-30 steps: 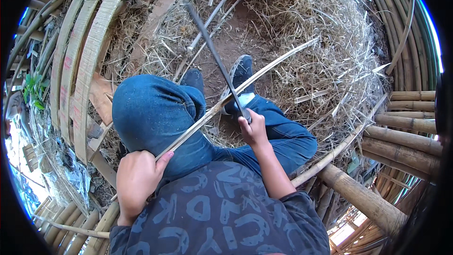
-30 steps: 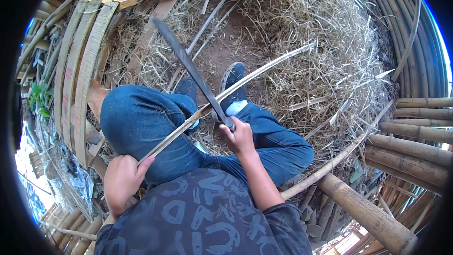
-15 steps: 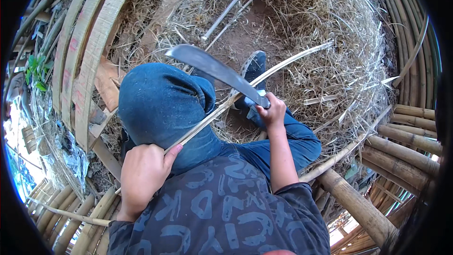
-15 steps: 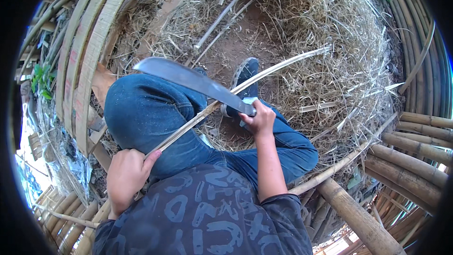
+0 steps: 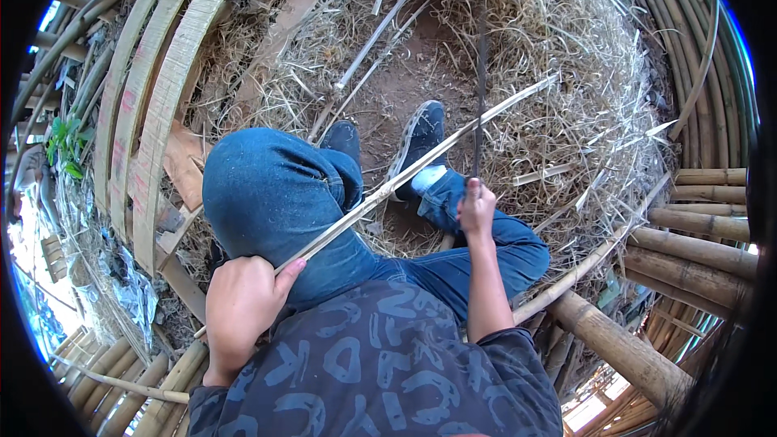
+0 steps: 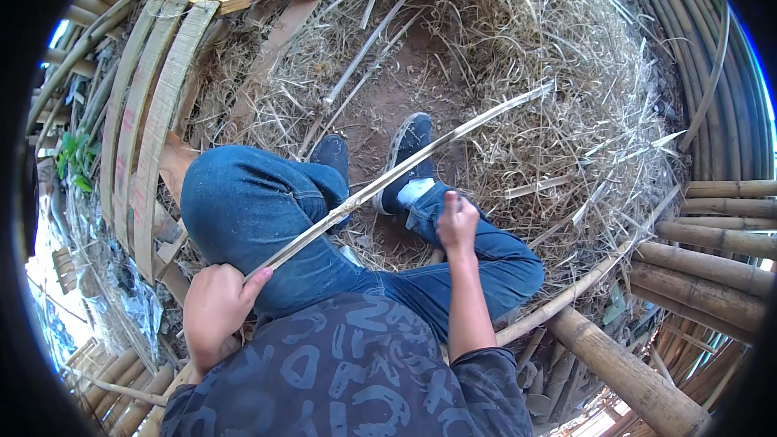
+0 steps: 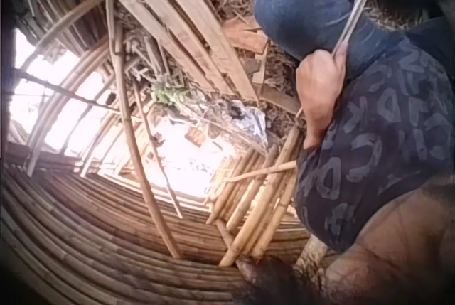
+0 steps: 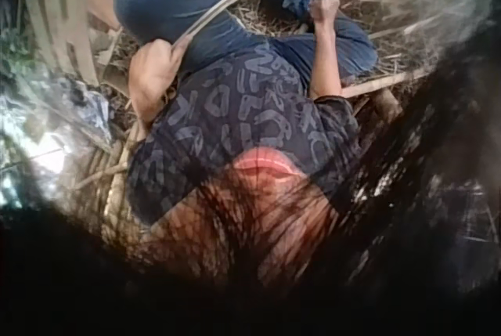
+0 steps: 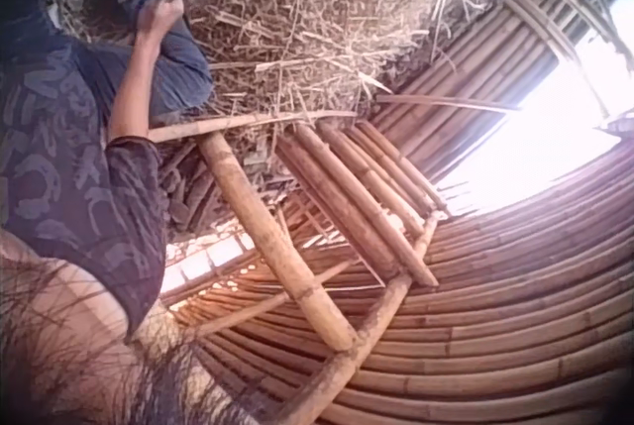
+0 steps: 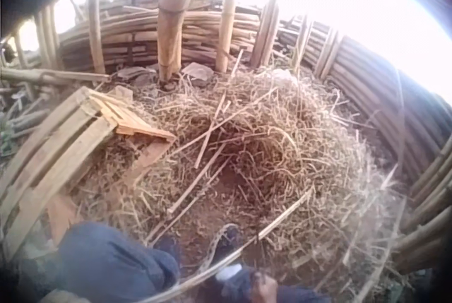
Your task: The person holds a bamboo strip by hand and scrapes along its surface using a machete.
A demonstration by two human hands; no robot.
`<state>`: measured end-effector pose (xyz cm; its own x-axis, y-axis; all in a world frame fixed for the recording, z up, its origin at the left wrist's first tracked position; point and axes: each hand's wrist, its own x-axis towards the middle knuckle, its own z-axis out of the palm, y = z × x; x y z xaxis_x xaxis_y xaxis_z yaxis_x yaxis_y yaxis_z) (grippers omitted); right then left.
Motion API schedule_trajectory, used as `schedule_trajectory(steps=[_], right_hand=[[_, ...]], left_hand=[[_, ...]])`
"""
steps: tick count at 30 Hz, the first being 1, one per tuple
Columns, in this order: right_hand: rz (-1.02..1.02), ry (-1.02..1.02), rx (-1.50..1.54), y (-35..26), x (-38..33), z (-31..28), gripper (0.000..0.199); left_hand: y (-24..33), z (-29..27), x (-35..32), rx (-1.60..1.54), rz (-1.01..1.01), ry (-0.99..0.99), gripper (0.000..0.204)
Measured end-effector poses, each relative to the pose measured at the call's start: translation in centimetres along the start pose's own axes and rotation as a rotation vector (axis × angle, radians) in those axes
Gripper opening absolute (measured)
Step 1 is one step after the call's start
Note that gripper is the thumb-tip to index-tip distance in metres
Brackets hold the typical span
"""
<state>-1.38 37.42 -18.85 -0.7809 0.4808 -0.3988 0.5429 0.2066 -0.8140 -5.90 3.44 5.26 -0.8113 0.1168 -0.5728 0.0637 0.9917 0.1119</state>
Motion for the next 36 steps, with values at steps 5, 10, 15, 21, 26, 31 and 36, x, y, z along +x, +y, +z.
schedule_trajectory(steps=[5, 10, 15, 21, 26, 31, 36], right_hand=[[-0.348, -0.291, -0.243, -6.6, -3.3, 3.8, 0.052], [-0.504, -0.327, -0.341, -5.8, -0.7, 3.9, 0.066], [-0.634, -0.256, -0.433, -5.0, 1.6, 4.1, 0.076], [-0.377, -0.048, -0.609, -2.5, 4.3, 1.8, 0.065], [-0.031, 0.113, -0.423, 3.0, 9.1, -7.1, 0.078], [-0.020, 0.085, -0.396, 1.0, 6.8, -4.2, 0.080], [-0.209, -0.054, -0.099, -3.4, 0.9, 2.3, 0.062]], left_hand=[[0.0, -0.1, 0.3, -0.008, -0.044, -0.059, 0.061], [0.5, -0.1, 0.5, 0.053, -0.055, -0.054, 0.061], [0.7, 0.1, 0.4, 0.045, -0.042, -0.019, 0.059], [0.2, 0.4, 0.2, -0.019, -0.090, -0.038, 0.062], [0.0, 0.4, 0.3, -0.016, -0.010, -0.007, 0.061], [0.4, 0.3, -0.2, 0.037, -0.038, -0.001, 0.063], [0.0, 0.4, 0.1, 0.007, -0.101, -0.082, 0.064]])
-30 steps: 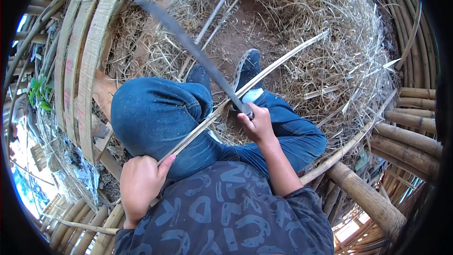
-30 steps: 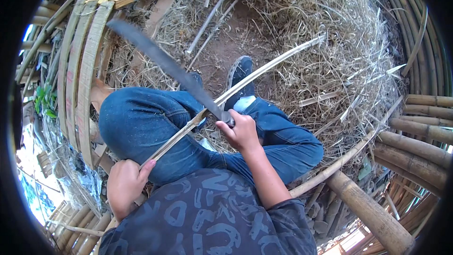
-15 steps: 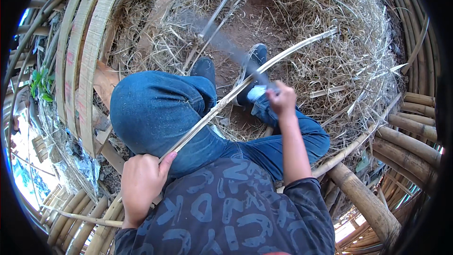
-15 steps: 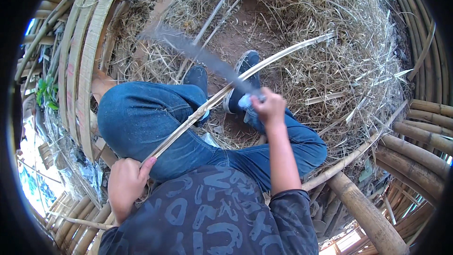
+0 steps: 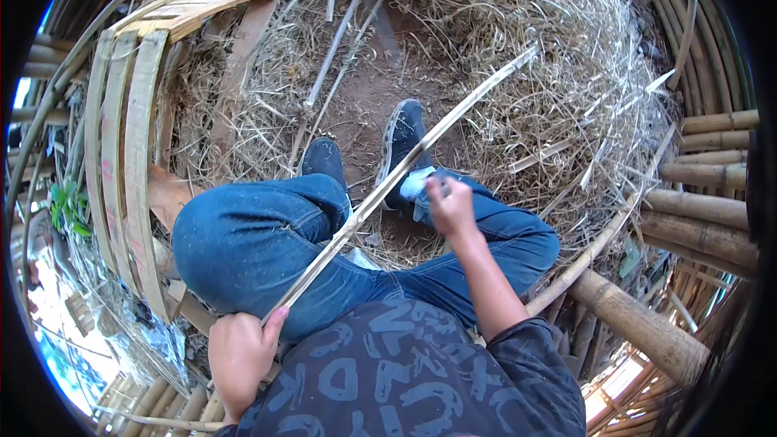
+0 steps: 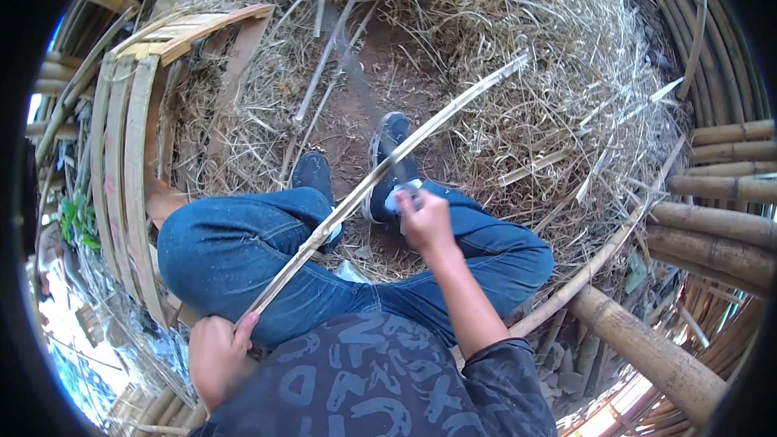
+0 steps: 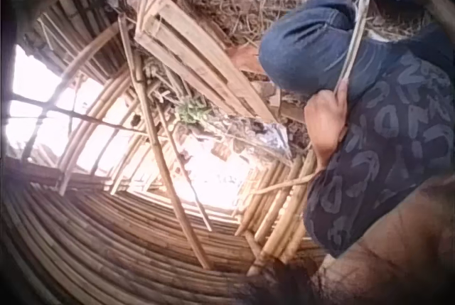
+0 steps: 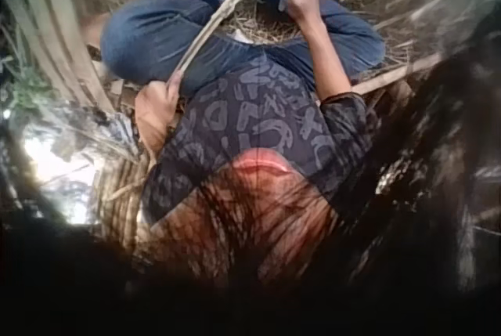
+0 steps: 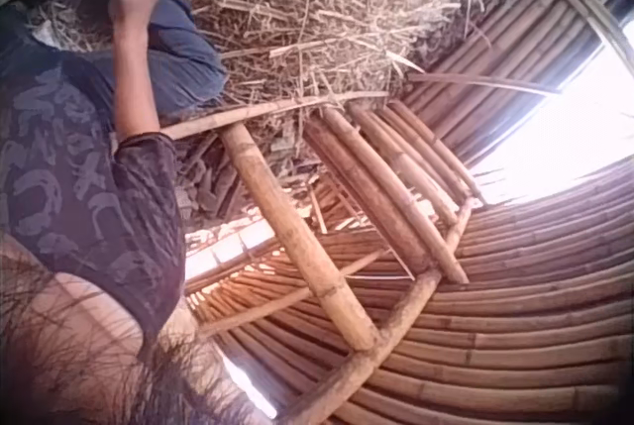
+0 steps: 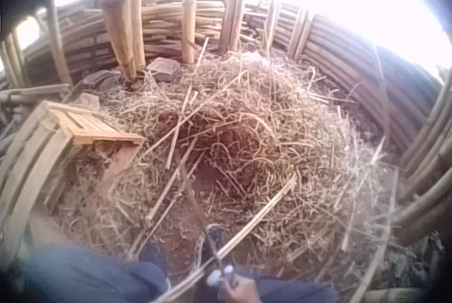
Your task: The person holds a bamboo strip by hand and scrapes along its surface using a machete.
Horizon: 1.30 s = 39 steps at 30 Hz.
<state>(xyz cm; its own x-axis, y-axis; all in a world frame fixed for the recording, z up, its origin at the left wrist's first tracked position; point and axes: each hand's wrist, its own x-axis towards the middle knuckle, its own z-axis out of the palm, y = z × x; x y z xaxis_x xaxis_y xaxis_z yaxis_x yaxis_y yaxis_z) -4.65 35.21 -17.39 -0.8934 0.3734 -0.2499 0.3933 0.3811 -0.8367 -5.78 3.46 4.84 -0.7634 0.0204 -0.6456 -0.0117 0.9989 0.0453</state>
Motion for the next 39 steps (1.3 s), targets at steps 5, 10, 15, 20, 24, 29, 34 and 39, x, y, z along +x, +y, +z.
schedule_trajectory(steps=[5, 10, 15, 20, 24, 29, 34, 39], right_hand=[[-0.361, -0.212, -0.256, -3.1, -0.5, 1.7, 0.058], [-0.551, -0.160, -0.361, 7.3, 5.9, -1.7, 0.070], [-0.453, -0.066, -0.400, 13.4, 5.0, -4.9, 0.083], [-0.416, -0.014, -0.392, 13.2, 4.8, -3.6, 0.085], [-0.419, 0.014, -0.385, 13.4, 5.3, -4.1, 0.085], [-0.398, -0.002, -0.471, 13.5, 5.7, -5.3, 0.085], [-0.032, 0.192, -0.469, 15.7, 4.8, -7.8, 0.075], [0.311, 0.337, -0.315, 14.3, 4.8, -13.2, 0.065]], left_hand=[[-2.5, 1.8, -0.2, 0.106, 0.195, 0.052, 0.034], [-3.0, 2.0, -1.2, 0.205, 0.311, 0.057, 0.030], [1.3, -0.4, 0.0, 0.078, -0.142, -0.121, 0.061], [1.3, -0.6, -0.5, 0.042, -0.080, -0.068, 0.059], [1.9, -0.9, -0.1, 0.031, -0.061, -0.048, 0.060], [2.1, -0.9, -0.2, -0.034, -0.111, -0.111, 0.062], [1.3, -0.7, -0.3, -0.063, -0.115, -0.132, 0.064], [0.5, -0.5, -0.1, -0.024, -0.098, -0.138, 0.065]])
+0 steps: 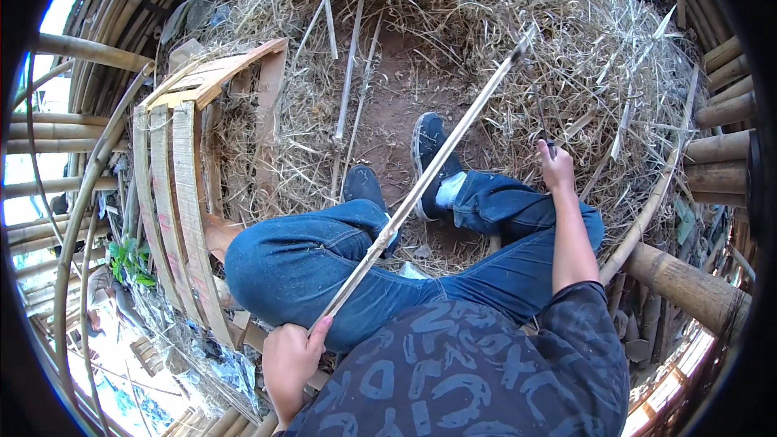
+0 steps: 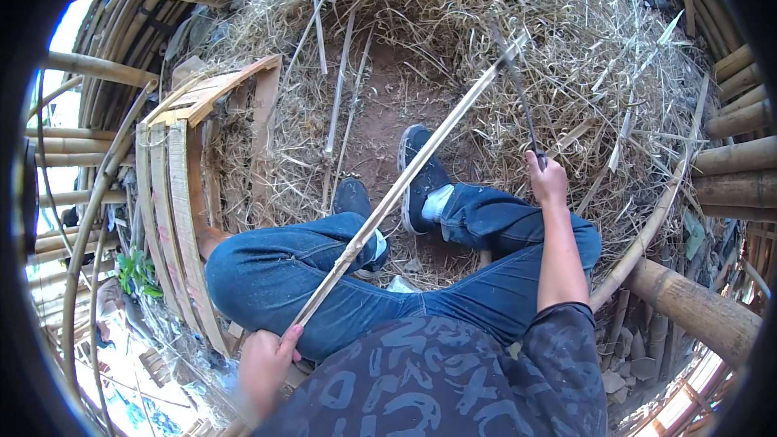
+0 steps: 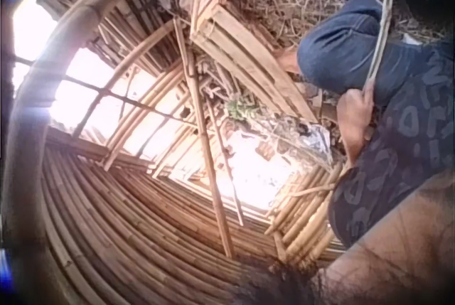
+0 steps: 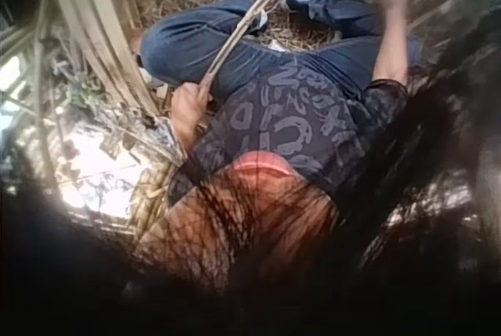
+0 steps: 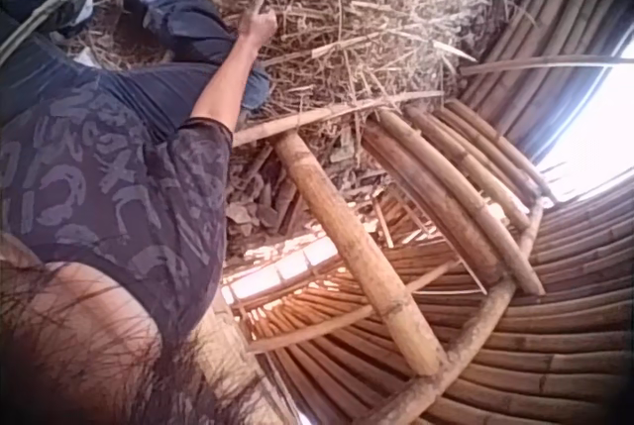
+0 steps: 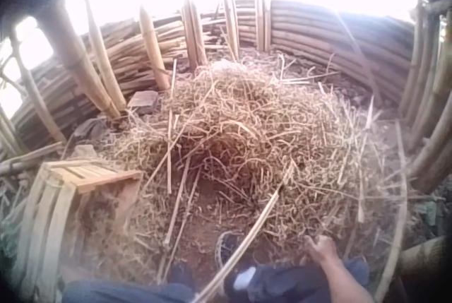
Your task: The person holds a bamboo strip by hand and scrapes along its surface using a machete.
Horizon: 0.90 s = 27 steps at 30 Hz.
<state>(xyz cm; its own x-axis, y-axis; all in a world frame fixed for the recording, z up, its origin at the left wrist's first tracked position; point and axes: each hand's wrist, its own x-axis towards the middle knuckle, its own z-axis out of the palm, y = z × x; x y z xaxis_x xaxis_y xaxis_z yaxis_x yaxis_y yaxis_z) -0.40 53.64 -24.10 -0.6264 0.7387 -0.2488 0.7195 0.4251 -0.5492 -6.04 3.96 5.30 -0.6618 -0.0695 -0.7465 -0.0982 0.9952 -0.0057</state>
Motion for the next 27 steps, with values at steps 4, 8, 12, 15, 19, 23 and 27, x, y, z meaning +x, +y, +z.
schedule_trajectory(steps=[4, 8, 12, 15, 19, 23, 27], right_hand=[[-0.193, -0.199, -0.001, -4.5, -3.6, 0.6, 0.061], [-0.223, -0.483, 0.336, -11.2, -10.8, 4.4, 0.048], [-0.508, -0.572, 0.300, -19.5, -16.5, 3.6, 0.055], [-0.660, -0.605, 0.164, -21.9, -17.3, 2.7, 0.059], [-0.806, -0.523, 0.011, -20.4, -15.0, 3.1, 0.064], [-0.625, -0.382, 0.004, -13.1, -9.7, 5.8, 0.064], [-0.588, -0.358, -0.179, -8.2, -6.2, 6.1, 0.075]], left_hand=[[1.2, -0.7, -0.3, 0.004, -0.050, -0.013, 0.064], [1.4, -0.7, -0.4, 0.012, -0.010, 0.029, 0.063], [0.6, -0.3, 0.2, 0.008, 0.031, 0.015, 0.062], [0.0, 0.3, 0.1, 0.041, 0.056, 0.062, 0.063], [0.3, 0.2, -0.1, -0.026, 0.029, 0.051, 0.064], [0.0, 0.4, 0.3, -0.054, 0.071, 0.080, 0.063], [-0.2, 0.7, 0.4, 0.002, 0.066, 0.107, 0.063]])
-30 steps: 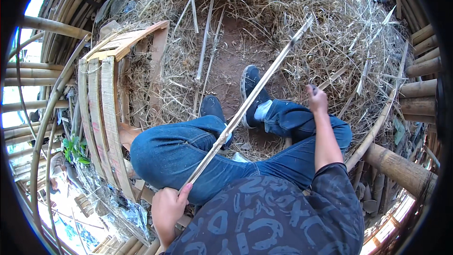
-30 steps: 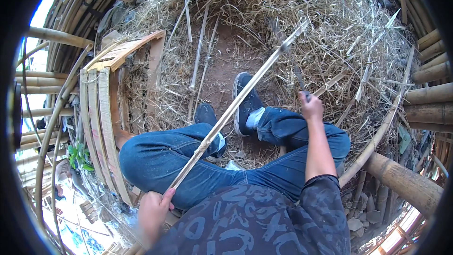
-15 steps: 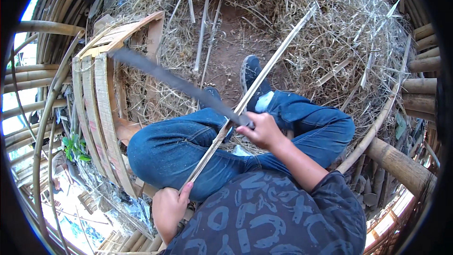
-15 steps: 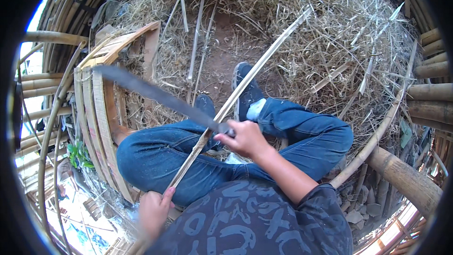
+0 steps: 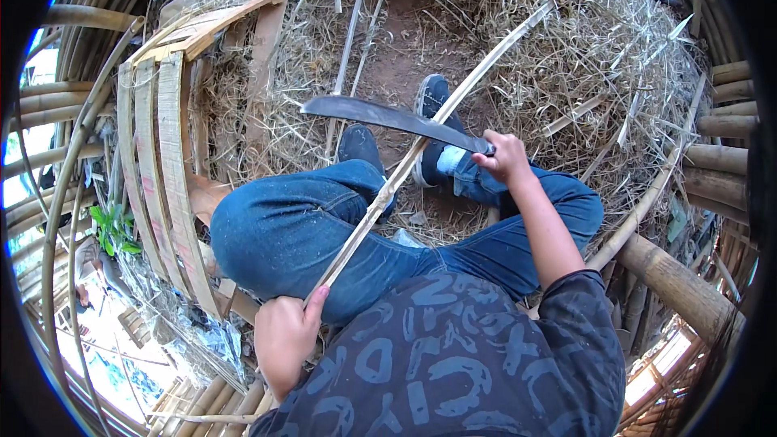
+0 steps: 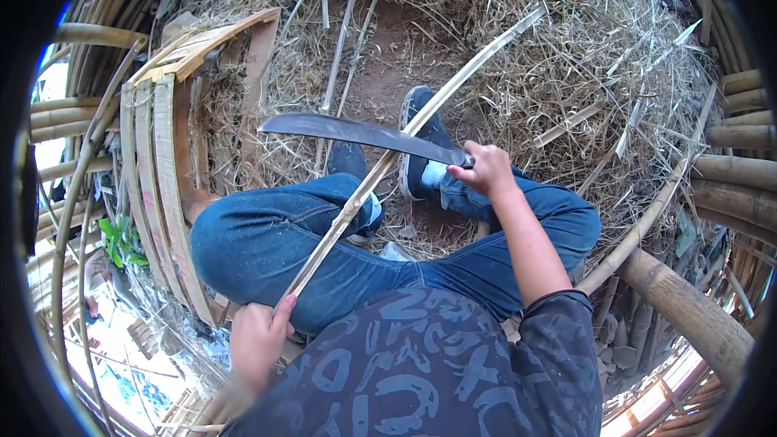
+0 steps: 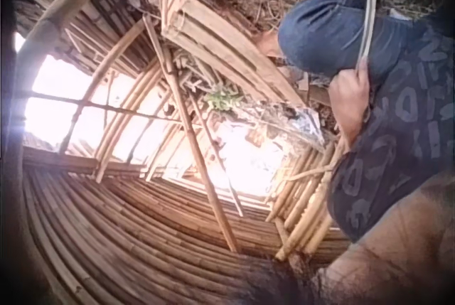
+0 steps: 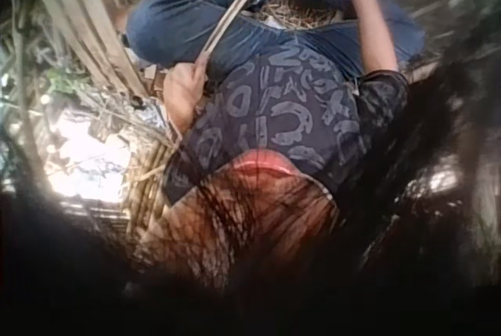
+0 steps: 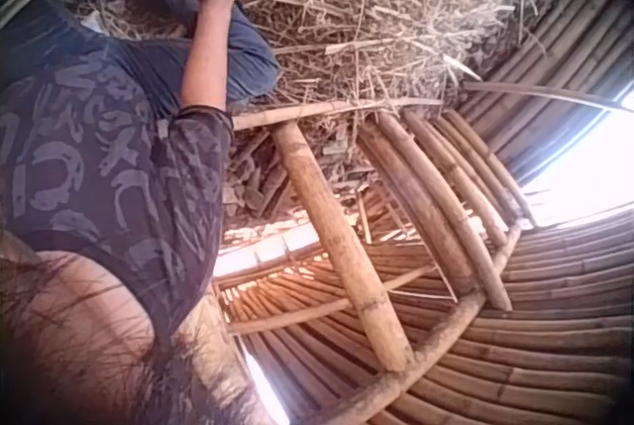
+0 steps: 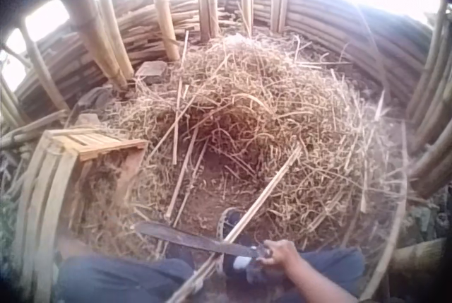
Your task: The person holds a bamboo strip by hand and scrapes along its surface using a machete.
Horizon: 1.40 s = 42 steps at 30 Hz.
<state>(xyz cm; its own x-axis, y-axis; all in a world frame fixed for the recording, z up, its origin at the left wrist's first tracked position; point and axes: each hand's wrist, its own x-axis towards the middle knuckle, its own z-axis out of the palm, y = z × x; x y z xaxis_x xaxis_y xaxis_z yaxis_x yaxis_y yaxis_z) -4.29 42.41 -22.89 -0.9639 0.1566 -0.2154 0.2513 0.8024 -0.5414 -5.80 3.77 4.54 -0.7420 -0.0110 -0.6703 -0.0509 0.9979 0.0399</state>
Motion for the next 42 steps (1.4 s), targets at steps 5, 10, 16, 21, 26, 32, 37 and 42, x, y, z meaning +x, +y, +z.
schedule_trajectory(steps=[5, 10, 16, 21, 26, 32, 37, 42], right_hand=[[-0.054, 0.054, -0.049, 0.8, 1.4, -0.4, 0.081], [-0.046, 0.090, -0.045, -1.0, -0.5, -0.7, 0.071], [-0.087, 0.085, 0.134, -9.0, -2.4, -3.8, 0.064], [-0.341, 0.031, 0.061, -13.8, -2.1, -2.8, 0.063], [-0.032, 0.108, 0.026, -4.8, 0.5, -1.8, 0.060], [0.544, 0.214, 0.410, 3.3, 0.2, -3.7, 0.064], [0.359, 0.026, 0.450, -5.9, -1.5, -3.0, 0.061], [-0.108, -0.101, 0.385, -14.9, -2.8, -1.7, 0.065]], left_hand=[[0.5, -0.2, -0.4, -0.027, -0.015, -0.003, 0.064], [0.5, -0.1, -0.4, -0.015, -0.026, -0.013, 0.064], [0.2, 0.0, -0.4, 0.058, -0.004, -0.030, 0.065], [0.2, -0.1, -0.1, -0.009, -0.028, -0.035, 0.067], [0.1, -0.3, -0.5, -0.023, -0.035, -0.047, 0.062], [-0.2, -0.4, -0.4, 0.019, 0.028, -0.050, 0.062], [0.3, -0.8, -0.4, 0.012, -0.028, -0.080, 0.061], [0.9, -0.9, -0.2, 0.030, -0.050, -0.092, 0.062]])
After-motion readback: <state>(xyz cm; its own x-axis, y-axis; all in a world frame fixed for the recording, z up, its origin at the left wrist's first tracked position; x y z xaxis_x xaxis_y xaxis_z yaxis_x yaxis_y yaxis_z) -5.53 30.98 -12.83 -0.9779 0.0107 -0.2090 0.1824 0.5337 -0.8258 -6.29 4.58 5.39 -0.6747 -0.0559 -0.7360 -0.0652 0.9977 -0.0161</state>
